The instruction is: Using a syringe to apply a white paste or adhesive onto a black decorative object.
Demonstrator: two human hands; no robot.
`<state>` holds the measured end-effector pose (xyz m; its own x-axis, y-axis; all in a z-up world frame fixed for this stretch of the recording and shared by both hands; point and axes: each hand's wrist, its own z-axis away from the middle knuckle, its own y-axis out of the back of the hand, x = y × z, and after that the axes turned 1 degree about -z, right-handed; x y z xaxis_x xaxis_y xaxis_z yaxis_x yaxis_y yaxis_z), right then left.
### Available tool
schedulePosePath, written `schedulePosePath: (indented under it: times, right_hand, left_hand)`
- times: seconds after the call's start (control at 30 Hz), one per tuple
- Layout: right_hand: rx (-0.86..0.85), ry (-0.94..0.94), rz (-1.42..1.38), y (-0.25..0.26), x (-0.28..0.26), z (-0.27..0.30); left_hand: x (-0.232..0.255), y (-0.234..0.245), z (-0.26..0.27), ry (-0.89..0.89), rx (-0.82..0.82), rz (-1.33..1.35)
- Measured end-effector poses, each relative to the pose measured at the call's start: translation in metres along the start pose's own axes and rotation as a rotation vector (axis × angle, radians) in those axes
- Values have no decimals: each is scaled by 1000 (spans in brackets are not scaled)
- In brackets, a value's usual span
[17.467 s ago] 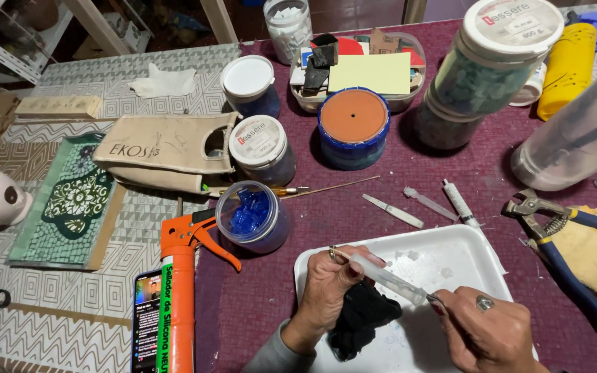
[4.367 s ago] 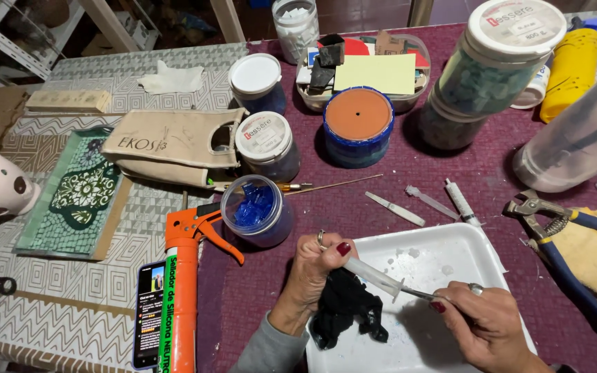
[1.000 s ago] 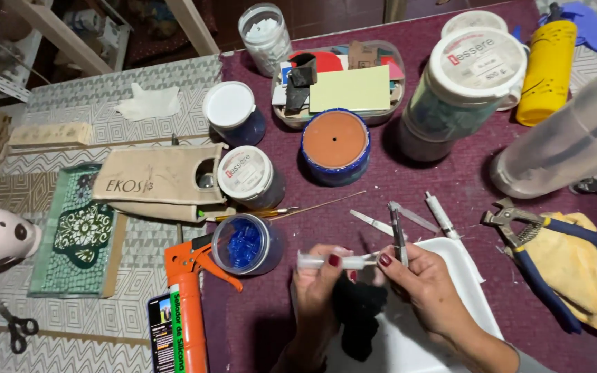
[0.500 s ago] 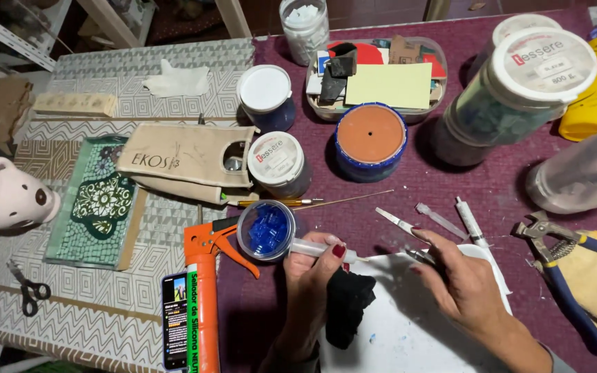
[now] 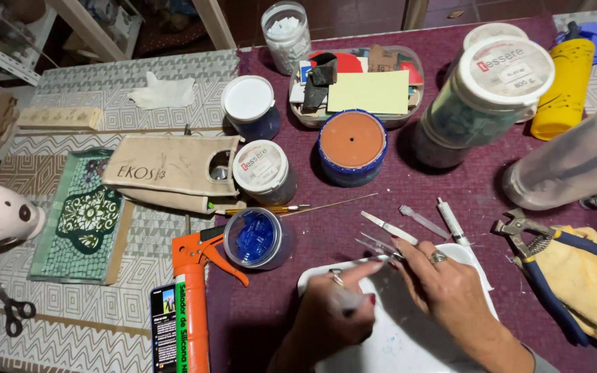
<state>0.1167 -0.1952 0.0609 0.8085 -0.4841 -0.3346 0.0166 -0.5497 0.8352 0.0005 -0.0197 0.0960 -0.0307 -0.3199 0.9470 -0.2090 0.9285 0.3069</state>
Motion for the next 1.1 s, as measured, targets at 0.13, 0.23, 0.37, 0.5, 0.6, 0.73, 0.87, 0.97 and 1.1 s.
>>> schedulePosePath:
  times: [0.13, 0.23, 0.37, 0.5, 0.6, 0.73, 0.87, 0.97, 1.1]
  right_hand:
    - [-14, -44, -50, 5, -4, 2]
    - [-55, -97, -76, 8, -3, 5]
    - [-62, -124, -58, 17, -1, 4]
    - [-185, -110, -36, 25, -2, 12]
    - [-167, -119, -32, 30, 1, 13]
    - [-163, -152, -57, 44, 0, 14]
    - [-212, -189, 34, 46, 5, 25]
    - [-294, -219, 86, 41, 9, 32]
    - [-409, -217, 36, 36, 14, 39]
  left_hand:
    - [22, -12, -18, -634, 95, -642]
    - [7, -24, -12, -457, 141, -663]
    - [0, -29, -10, -540, 147, -729]
    - [-6, -33, -6, -516, 132, -791]
    - [-2, -28, -4, -455, 100, -831]
    - [-22, -16, 1, -293, 79, -854]
    - [-15, -21, 6, -270, 212, -864]
    - [-4, -41, 7, -165, -134, -938]
    - [4, -53, 20, -542, 63, -693]
